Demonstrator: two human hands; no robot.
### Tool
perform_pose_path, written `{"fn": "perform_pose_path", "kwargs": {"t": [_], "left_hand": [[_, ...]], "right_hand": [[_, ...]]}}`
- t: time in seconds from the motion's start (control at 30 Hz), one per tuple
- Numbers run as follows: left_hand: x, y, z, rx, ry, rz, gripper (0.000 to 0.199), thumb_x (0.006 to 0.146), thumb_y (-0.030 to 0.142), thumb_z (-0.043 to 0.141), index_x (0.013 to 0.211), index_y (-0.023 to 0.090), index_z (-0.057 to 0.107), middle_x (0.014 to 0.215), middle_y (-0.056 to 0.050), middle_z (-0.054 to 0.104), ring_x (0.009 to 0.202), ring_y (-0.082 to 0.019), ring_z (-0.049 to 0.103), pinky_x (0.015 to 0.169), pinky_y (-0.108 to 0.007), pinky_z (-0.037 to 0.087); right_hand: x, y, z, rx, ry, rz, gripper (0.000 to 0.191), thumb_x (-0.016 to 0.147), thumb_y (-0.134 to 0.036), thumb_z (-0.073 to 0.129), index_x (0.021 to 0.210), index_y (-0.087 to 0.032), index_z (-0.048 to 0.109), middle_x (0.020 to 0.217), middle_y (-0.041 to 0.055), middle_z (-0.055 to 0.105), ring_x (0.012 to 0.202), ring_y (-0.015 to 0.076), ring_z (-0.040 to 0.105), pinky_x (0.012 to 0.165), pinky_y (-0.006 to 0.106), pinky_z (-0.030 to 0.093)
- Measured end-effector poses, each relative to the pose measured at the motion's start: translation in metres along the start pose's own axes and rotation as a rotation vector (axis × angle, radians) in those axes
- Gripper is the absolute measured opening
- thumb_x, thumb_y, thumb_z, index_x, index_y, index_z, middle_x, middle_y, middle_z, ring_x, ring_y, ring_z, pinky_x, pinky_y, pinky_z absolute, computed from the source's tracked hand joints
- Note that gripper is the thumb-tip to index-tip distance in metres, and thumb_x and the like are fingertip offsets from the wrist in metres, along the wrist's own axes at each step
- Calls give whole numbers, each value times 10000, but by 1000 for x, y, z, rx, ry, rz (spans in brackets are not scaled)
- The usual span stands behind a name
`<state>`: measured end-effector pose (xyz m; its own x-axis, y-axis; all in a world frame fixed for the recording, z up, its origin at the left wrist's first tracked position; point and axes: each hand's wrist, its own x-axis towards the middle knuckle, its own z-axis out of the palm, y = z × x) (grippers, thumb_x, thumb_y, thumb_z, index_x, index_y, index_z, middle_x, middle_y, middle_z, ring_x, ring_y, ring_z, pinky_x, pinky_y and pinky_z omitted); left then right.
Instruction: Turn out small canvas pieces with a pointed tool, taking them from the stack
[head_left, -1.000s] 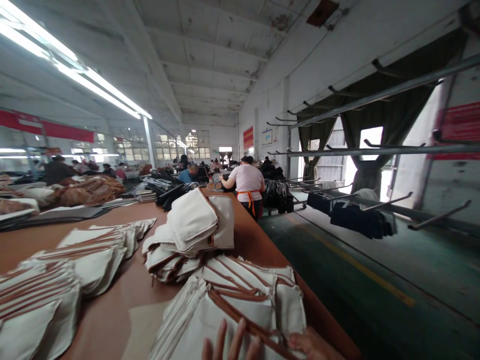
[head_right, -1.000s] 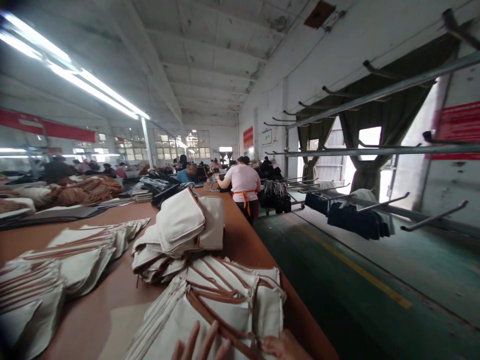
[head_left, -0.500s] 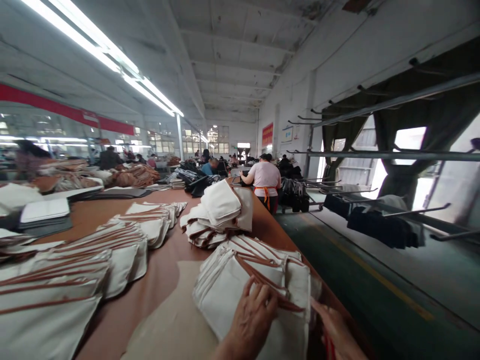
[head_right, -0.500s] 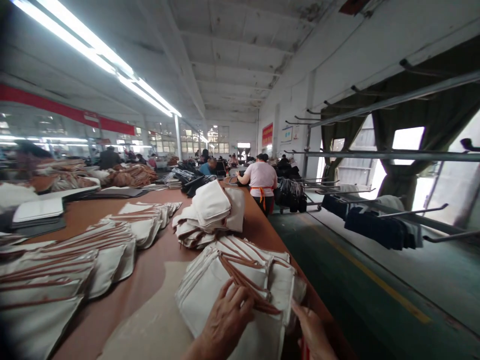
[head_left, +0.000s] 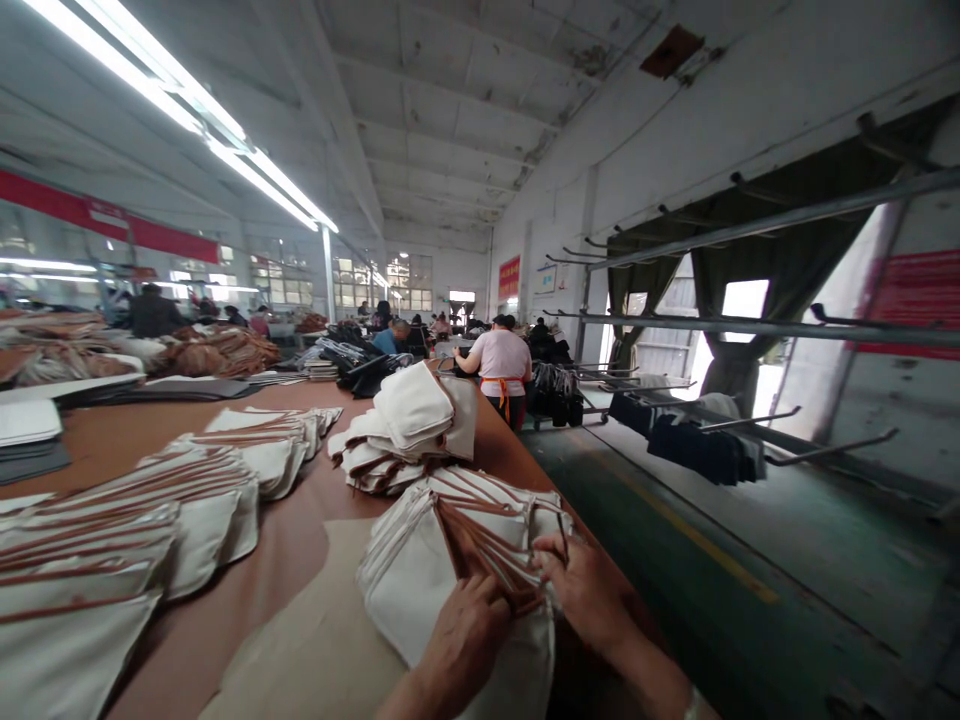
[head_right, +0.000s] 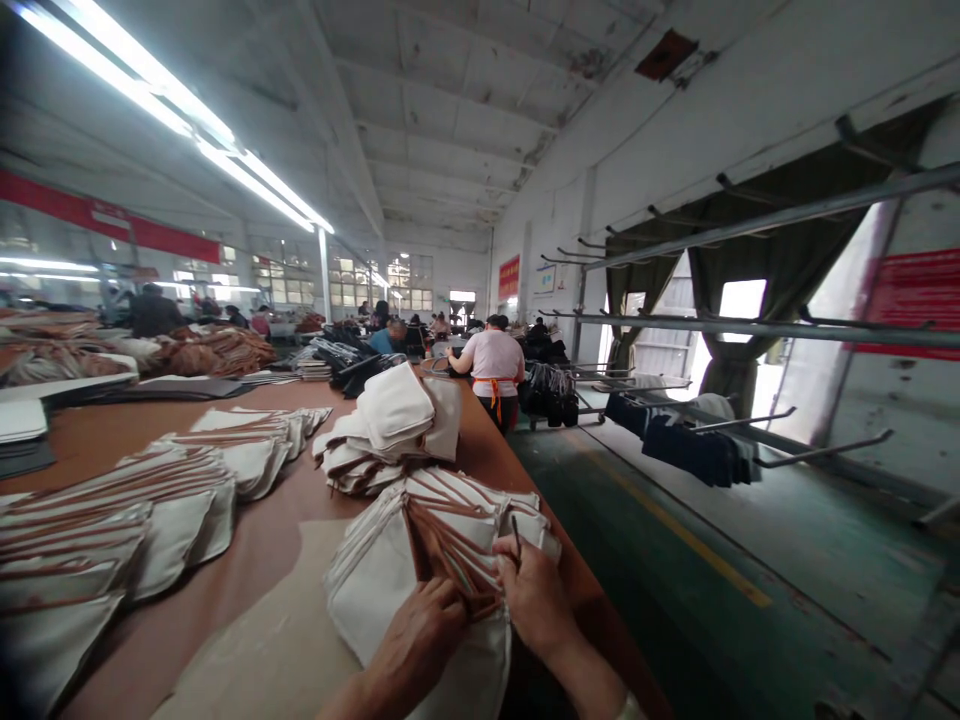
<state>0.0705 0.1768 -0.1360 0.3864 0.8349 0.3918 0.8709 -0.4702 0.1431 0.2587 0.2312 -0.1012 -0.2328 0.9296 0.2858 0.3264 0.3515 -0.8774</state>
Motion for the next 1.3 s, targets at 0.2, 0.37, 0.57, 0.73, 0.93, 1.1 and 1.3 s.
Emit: {"fn": "perform_pose_path", "kwargs": {"t": [0.2,0.37,0.57,0.73,0.93,1.1,1.3], "left_hand": [[-38,-6,6,-40,4,-56,403,943,124,524,1261,358,606,1022,-13,671,897,-169,607,779,-257,454],[-48,-6,13,-58,18,-134,434,899,196,622,1294,369,571,1015,5,679,914,-194,607,816,-297,447],[-47,-16,12,-94,41,-158,305,929,185,556,1171,341,657,900,-6,690,824,-193,617,750,-291,452],[-72,-31,-24,-161,83,-185,241,965,268,464,867,241,683,848,-28,681,816,-192,628,728,-260,487],[-120,-72,-116,-461,355,-520,335,911,547,511,906,266,693,814,18,671,820,-204,639,747,-236,541],[-123,-69,-152,-595,184,-455,338,902,530,543,858,238,706,878,-7,686,845,-197,631,779,-228,525],[-129,-54,-153,-873,327,-576,255,792,494,715,932,285,750,959,37,741,1032,-244,630,893,-292,522]], "right_hand": [[31,1,49,-125,-283,36,239,871,-150,409,948,-131,635,737,28,714,587,136,658,581,241,509],[39,5,66,-357,-443,-48,101,892,-225,616,913,-148,678,873,30,712,841,194,676,816,380,532],[47,26,60,-571,-522,-79,217,919,-328,649,1035,-145,649,965,41,676,902,204,652,856,424,531],[48,38,59,-621,-498,-101,255,927,-316,635,1127,-159,621,1010,46,662,957,219,637,887,440,516],[47,37,66,-635,-461,-80,269,940,-315,617,1157,-157,605,1030,53,658,934,211,640,869,428,523],[51,25,70,-678,-465,-53,253,953,-342,597,1118,-151,623,1088,68,650,987,223,633,884,444,525],[55,9,77,-766,-450,-7,270,964,-363,581,1127,-151,624,1090,72,655,984,222,641,873,439,538]]}}
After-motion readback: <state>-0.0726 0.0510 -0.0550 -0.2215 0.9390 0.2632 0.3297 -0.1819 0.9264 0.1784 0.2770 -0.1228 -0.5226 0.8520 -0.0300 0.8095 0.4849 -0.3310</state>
